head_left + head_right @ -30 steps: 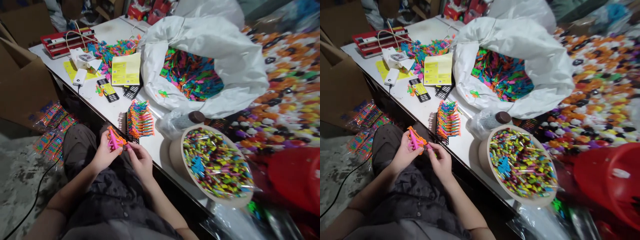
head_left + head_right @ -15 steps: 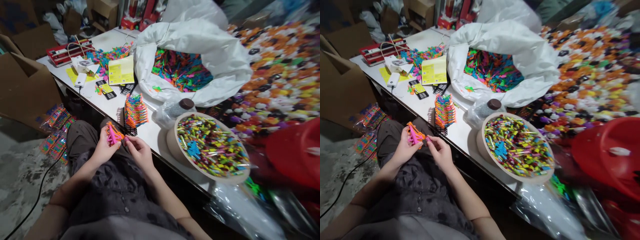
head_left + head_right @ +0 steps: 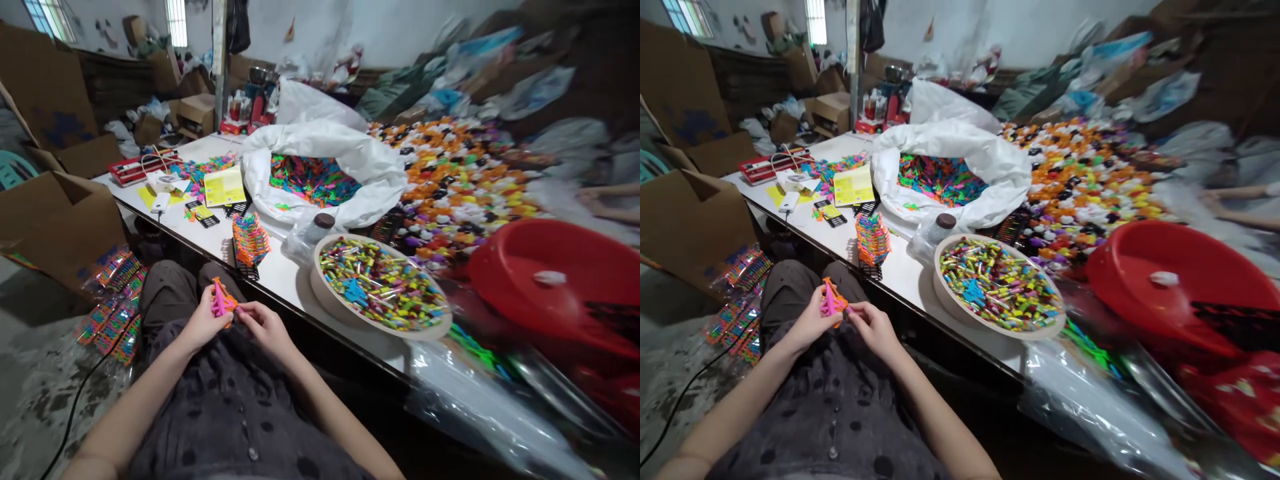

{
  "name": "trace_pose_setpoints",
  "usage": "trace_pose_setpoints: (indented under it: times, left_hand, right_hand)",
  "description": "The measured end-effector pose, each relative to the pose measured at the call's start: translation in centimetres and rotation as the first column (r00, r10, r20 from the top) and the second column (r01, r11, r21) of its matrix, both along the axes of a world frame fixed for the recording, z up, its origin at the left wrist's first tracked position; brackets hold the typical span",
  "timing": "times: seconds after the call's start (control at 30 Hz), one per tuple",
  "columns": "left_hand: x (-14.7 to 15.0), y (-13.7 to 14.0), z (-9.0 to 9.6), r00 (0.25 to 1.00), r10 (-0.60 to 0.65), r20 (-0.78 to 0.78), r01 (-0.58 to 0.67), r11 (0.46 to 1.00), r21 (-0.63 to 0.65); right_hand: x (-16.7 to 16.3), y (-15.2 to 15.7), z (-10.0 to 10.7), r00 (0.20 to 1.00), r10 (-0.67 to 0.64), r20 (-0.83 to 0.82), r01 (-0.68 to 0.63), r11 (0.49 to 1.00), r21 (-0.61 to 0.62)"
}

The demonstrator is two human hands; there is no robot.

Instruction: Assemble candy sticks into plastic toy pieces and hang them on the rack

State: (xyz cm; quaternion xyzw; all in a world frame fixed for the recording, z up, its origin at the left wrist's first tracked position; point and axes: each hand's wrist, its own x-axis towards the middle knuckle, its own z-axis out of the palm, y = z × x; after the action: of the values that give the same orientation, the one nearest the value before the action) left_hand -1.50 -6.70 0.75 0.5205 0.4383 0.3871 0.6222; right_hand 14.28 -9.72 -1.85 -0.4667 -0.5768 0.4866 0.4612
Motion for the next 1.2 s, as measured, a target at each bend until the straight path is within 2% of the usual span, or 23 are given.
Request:
trace_pose_setpoints:
  times: [0.13, 0.23, 0.33, 0.4, 0.43, 0.5, 0.53, 0.57, 0.63, 0.73, 0.77, 0.83, 0.9, 0.97, 1.03, 1.1, 1.2]
  left_hand:
    - [0.3, -0.8, -2.2, 0.994, -0.025, 0.108, 0.026, 1.0, -0.011]
    - [0.7, -0.7, -3.9, 0.97, -0.083, 0.23, 0.084, 0.996, 0.005]
    - [1.1, 0.5, -5.3, 0.996, -0.071, 0.061, 0.071, 0.997, -0.006]
    - [1.5, 2.1, -6.0, 0.998, -0.035, -0.056, 0.033, 0.999, -0.04]
    - [1.7, 3.1, -6.4, 0.998, -0.011, -0.066, 0.009, 0.999, -0.034]
    - [1.8, 5.5, -7.3, 0.999, 0.039, -0.037, -0.039, 0.999, 0.012]
    - [1.7, 6.8, -7.9, 0.998, 0.062, -0.022, -0.061, 0.997, 0.037]
    - [1.5, 8.2, -8.5, 0.997, 0.073, -0.013, -0.072, 0.996, 0.055]
    - [0.8, 11.5, -10.1, 0.995, 0.101, -0.019, -0.099, 0.993, 0.059]
    - [-1.0, 17.9, -12.3, 0.972, 0.199, -0.129, -0.183, 0.975, 0.129]
    - [-1.7, 20.5, -12.8, 0.954, 0.235, -0.186, -0.201, 0.962, 0.185]
    - [-3.0, 26.5, -13.2, 0.926, 0.245, -0.286, -0.154, 0.94, 0.304]
    - [-4.0, 32.9, -13.0, 0.906, 0.251, -0.341, -0.118, 0.923, 0.366]
    - [-4.5, 38.9, -12.5, 0.882, 0.27, -0.385, -0.087, 0.899, 0.43]
    - [-4.4, 43.7, -12.1, 0.73, 0.289, -0.619, 0.141, 0.822, 0.551]
    - [-4.1, 46.6, -12.1, 0.599, 0.267, -0.755, 0.272, 0.819, 0.505]
    - [-3.5, 47.7, -12.0, 0.578, 0.276, -0.768, 0.282, 0.816, 0.505]
  right_hand:
    - [1.2, 0.3, -1.8, 0.978, 0.014, -0.207, -0.036, 0.994, -0.103]
    - [1.1, 1.4, -3.2, 0.913, -0.031, -0.407, -0.045, 0.983, -0.177]
    - [0.0, 3.2, -4.1, 0.872, 0.014, -0.49, -0.144, 0.963, -0.228]
    - [-0.6, 4.8, -4.4, 0.901, 0.082, -0.426, -0.182, 0.963, -0.201]
    - [-0.5, 5.8, -4.5, 0.939, 0.11, -0.327, -0.173, 0.97, -0.171]
    - [0.6, 8.0, -5.2, 0.997, 0.077, 0.014, -0.075, 0.994, -0.08]
    - [1.6, 9.1, -5.8, 0.977, 0.008, 0.212, -0.004, 1.0, -0.02]
    - [2.8, 10.1, -6.7, 0.917, -0.082, 0.391, 0.069, 0.996, 0.048]
    - [5.3, 11.8, -9.1, 0.75, -0.265, 0.606, 0.196, 0.964, 0.179]
    - [7.6, 13.6, -13.0, 0.522, -0.352, 0.777, 0.214, 0.936, 0.28]
    - [7.8, 14.1, -14.0, 0.463, -0.354, 0.813, 0.206, 0.935, 0.29]
    - [7.7, 15.2, -15.4, 0.391, -0.345, 0.854, 0.207, 0.936, 0.283]
    - [7.2, 16.3, -16.0, 0.37, -0.336, 0.866, 0.231, 0.936, 0.264]
    - [6.9, 17.5, -16.1, 0.388, -0.334, 0.859, 0.239, 0.937, 0.256]
    - [6.8, 18.7, -15.9, 0.421, -0.348, 0.837, 0.238, 0.933, 0.269]
    - [7.0, 19.6, -15.7, 0.463, -0.367, 0.807, 0.234, 0.929, 0.288]
    - [7.1, 20.2, -15.4, 0.506, -0.387, 0.771, 0.239, 0.921, 0.306]
